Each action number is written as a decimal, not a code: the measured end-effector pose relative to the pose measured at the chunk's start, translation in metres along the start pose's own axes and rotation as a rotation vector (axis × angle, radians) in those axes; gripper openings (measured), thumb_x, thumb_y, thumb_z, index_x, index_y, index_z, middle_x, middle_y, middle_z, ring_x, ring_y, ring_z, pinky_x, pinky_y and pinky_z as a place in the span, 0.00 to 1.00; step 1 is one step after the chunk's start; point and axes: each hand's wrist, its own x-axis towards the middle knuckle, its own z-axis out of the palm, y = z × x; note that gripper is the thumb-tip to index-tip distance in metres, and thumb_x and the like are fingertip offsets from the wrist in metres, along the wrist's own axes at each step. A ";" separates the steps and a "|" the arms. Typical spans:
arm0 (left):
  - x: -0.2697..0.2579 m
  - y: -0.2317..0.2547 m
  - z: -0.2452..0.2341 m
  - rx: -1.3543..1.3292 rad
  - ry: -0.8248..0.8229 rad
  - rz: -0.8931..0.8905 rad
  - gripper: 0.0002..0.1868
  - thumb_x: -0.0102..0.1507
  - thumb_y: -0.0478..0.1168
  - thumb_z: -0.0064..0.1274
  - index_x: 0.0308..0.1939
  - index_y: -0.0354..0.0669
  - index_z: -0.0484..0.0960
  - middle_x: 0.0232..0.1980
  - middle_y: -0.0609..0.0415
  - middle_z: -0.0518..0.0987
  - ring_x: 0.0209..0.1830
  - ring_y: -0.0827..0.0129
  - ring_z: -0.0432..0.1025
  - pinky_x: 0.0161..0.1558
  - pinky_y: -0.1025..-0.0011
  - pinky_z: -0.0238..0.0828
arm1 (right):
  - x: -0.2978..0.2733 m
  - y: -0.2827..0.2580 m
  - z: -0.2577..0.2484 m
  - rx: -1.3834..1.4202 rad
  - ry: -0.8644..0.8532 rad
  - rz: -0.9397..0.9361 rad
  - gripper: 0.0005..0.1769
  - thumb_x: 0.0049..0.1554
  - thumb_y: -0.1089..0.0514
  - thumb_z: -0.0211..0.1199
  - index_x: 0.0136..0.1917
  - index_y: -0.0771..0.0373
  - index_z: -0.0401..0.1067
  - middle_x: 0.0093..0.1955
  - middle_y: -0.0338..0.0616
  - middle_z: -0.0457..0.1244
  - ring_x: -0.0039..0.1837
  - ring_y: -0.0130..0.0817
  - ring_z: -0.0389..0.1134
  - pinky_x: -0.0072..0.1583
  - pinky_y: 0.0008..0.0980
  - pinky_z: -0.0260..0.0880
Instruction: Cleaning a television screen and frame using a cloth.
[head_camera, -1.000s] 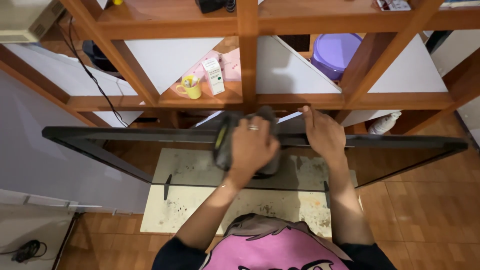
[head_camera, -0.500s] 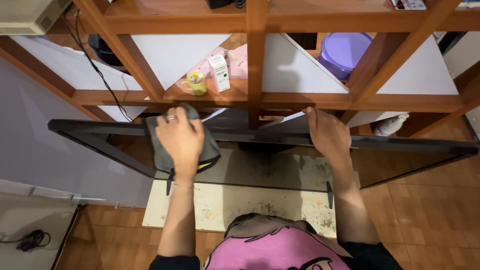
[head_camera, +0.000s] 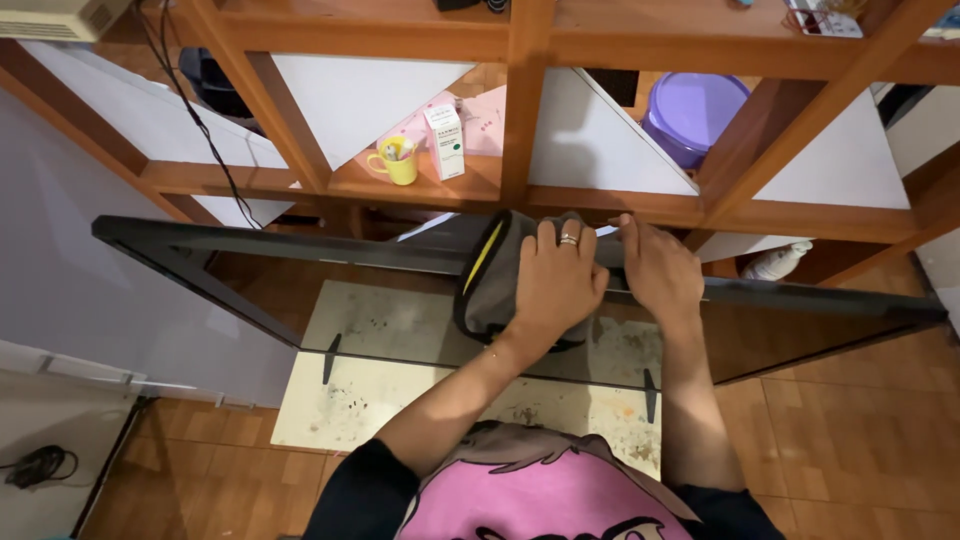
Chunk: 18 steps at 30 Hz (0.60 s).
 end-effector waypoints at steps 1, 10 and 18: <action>-0.001 0.000 0.000 -0.003 0.001 0.000 0.19 0.55 0.47 0.54 0.46 0.41 0.78 0.47 0.50 0.75 0.46 0.53 0.67 0.43 0.54 0.64 | -0.002 -0.003 -0.005 -0.003 0.001 0.000 0.26 0.73 0.42 0.39 0.56 0.53 0.76 0.51 0.50 0.71 0.53 0.55 0.71 0.53 0.55 0.70; -0.010 -0.053 -0.032 -0.053 -0.025 -0.001 0.16 0.54 0.46 0.55 0.41 0.41 0.77 0.44 0.48 0.76 0.44 0.51 0.69 0.41 0.53 0.65 | -0.010 -0.011 -0.013 0.102 0.110 -0.075 0.22 0.71 0.45 0.42 0.58 0.48 0.78 0.49 0.49 0.71 0.51 0.53 0.72 0.50 0.52 0.70; -0.031 -0.160 -0.085 0.205 0.168 -0.191 0.13 0.54 0.42 0.56 0.37 0.40 0.74 0.40 0.47 0.75 0.41 0.48 0.68 0.38 0.51 0.63 | -0.010 -0.013 -0.010 0.018 0.164 -0.068 0.23 0.72 0.43 0.46 0.57 0.57 0.78 0.48 0.54 0.71 0.50 0.57 0.71 0.50 0.55 0.70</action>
